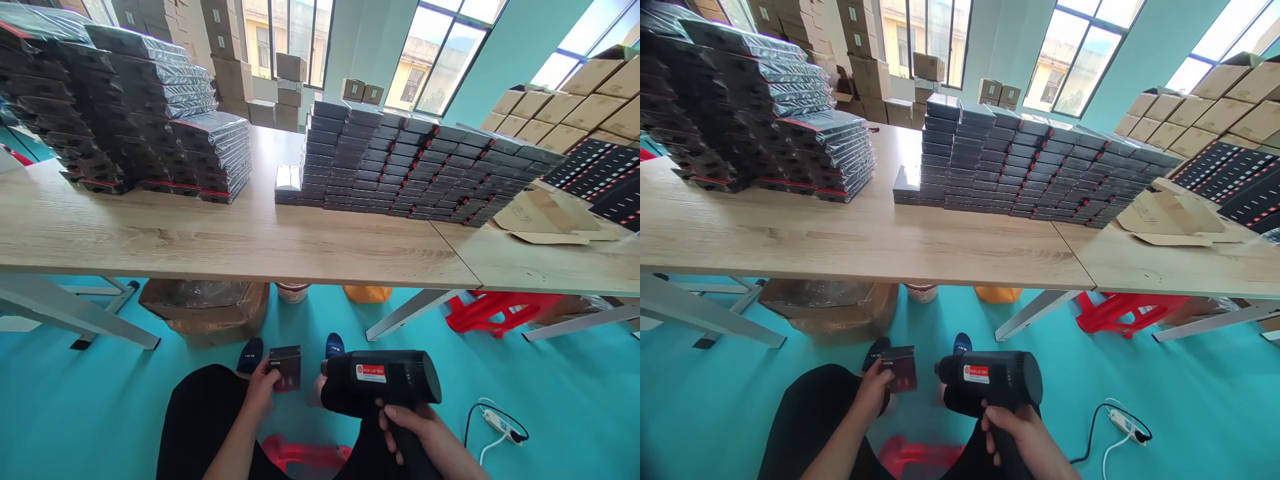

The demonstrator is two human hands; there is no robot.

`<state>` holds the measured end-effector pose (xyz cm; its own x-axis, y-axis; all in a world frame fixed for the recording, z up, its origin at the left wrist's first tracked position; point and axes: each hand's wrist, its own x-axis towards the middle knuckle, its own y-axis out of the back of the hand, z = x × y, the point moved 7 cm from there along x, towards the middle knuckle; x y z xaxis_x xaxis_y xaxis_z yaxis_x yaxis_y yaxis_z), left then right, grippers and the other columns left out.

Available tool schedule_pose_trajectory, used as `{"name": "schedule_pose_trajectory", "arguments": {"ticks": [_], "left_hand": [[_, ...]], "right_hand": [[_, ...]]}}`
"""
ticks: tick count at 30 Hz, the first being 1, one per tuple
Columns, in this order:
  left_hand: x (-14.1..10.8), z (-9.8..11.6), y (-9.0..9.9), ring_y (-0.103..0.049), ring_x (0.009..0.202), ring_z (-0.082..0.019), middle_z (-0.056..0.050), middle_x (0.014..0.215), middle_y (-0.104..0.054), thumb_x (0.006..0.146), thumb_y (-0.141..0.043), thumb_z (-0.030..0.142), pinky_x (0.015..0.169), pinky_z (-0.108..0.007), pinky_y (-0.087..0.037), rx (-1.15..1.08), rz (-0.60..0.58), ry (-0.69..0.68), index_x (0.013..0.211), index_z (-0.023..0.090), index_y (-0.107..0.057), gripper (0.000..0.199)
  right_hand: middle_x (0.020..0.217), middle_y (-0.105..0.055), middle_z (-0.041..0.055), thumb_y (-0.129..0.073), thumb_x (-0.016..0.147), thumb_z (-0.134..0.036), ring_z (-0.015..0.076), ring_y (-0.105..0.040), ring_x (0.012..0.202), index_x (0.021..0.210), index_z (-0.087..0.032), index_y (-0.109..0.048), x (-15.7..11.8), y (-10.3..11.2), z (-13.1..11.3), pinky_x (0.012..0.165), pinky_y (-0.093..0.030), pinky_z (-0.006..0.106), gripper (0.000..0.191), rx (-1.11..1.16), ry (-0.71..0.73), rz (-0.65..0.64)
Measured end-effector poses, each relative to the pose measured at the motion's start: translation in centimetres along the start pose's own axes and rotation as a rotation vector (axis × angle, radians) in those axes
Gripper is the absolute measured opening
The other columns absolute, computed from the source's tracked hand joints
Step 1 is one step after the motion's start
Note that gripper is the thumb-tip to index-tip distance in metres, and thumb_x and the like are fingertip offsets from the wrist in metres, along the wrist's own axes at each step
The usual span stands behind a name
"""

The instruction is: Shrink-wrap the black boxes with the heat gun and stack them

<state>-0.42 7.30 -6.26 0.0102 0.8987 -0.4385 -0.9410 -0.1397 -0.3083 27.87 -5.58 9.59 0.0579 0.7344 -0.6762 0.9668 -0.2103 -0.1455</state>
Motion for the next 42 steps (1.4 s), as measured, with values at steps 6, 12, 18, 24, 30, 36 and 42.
{"name": "schedule_pose_trajectory", "arguments": {"ticks": [6, 12, 18, 24, 30, 36, 42], "left_hand": [[0.8, 0.3, 0.2, -0.065, 0.084, -0.024, -0.005, 0.088, -0.074, 0.055, -0.058, 0.025, 0.078, -0.034, -0.049, 0.374, -0.01, -0.163, 0.091, 0.019, -0.073, 0.039], [0.9, 0.0, 0.5, -0.068, 0.1, -0.028, -0.01, 0.105, -0.074, 0.055, -0.058, 0.024, 0.09, -0.039, -0.05, 0.45, 0.024, -0.215, 0.095, 0.02, -0.073, 0.043], [0.8, 0.7, 0.2, -0.066, 0.106, -0.029, -0.009, 0.104, -0.075, 0.056, -0.055, 0.018, 0.101, -0.046, -0.046, 0.598, 0.034, -0.371, 0.088, 0.022, -0.075, 0.038], [0.3, 1.2, -0.3, -0.065, 0.105, -0.03, -0.008, 0.101, -0.075, 0.058, -0.055, 0.012, 0.101, -0.049, -0.045, 0.712, 0.043, -0.508, 0.088, 0.025, -0.077, 0.039], [0.1, 1.7, 0.1, -0.064, 0.105, -0.032, -0.008, 0.1, -0.075, 0.058, -0.059, 0.012, 0.104, -0.052, -0.043, 0.68, 0.083, -0.484, 0.085, 0.026, -0.078, 0.036], [0.2, 1.9, -0.3, -0.064, 0.105, -0.032, -0.009, 0.1, -0.075, 0.059, -0.059, 0.013, 0.103, -0.052, -0.043, 0.676, 0.057, -0.492, 0.085, 0.025, -0.077, 0.034], [0.0, 2.0, 0.2, -0.064, 0.106, -0.031, -0.008, 0.101, -0.075, 0.053, -0.058, 0.012, 0.102, -0.048, -0.044, 0.596, 0.095, -0.421, 0.084, 0.025, -0.076, 0.038]], "right_hand": [[0.073, -0.069, 0.004, -0.08, 0.07, -0.044, 0.0132, -0.059, 0.055, 0.091, -0.013, -0.072, -0.1, 0.4, -2.4, 0.047, -0.045, 0.024, 0.039, 0.076, 0.015, -0.031], [0.073, -0.069, 0.0035, -0.079, 0.071, -0.042, 0.0124, -0.06, 0.056, 0.092, -0.012, -0.072, 0.4, 0.7, -2.6, 0.047, -0.045, 0.022, 0.037, 0.072, -0.019, -0.044], [0.075, -0.069, 0.004, -0.077, 0.072, -0.042, 0.0135, -0.061, 0.057, 0.094, -0.012, -0.07, 0.6, -1.0, -3.0, 0.048, -0.046, 0.024, 0.038, -0.009, 0.012, -0.108], [0.075, -0.066, 0.003, -0.075, 0.071, -0.04, 0.0153, -0.06, 0.059, 0.085, -0.013, -0.069, 0.3, -5.2, -4.8, 0.051, -0.048, 0.028, 0.031, -0.197, 0.11, -0.193], [0.062, -0.061, -0.0018, -0.068, 0.069, -0.027, 0.013, -0.054, 0.052, 0.077, -0.017, -0.069, 0.2, -7.4, -5.9, 0.049, -0.045, 0.027, 0.013, -0.287, 0.102, -0.277], [0.07, -0.064, 0.0003, -0.068, 0.071, -0.029, 0.0134, -0.057, 0.053, 0.078, -0.016, -0.068, 0.9, -7.4, -5.6, 0.048, -0.044, 0.027, 0.015, -0.267, 0.104, -0.259], [0.06, -0.062, 0.0015, -0.07, 0.075, -0.041, 0.0148, -0.057, 0.056, 0.076, -0.015, -0.067, 2.9, -2.3, -5.4, 0.051, -0.045, 0.027, 0.027, -0.251, 0.11, 0.021]]}}
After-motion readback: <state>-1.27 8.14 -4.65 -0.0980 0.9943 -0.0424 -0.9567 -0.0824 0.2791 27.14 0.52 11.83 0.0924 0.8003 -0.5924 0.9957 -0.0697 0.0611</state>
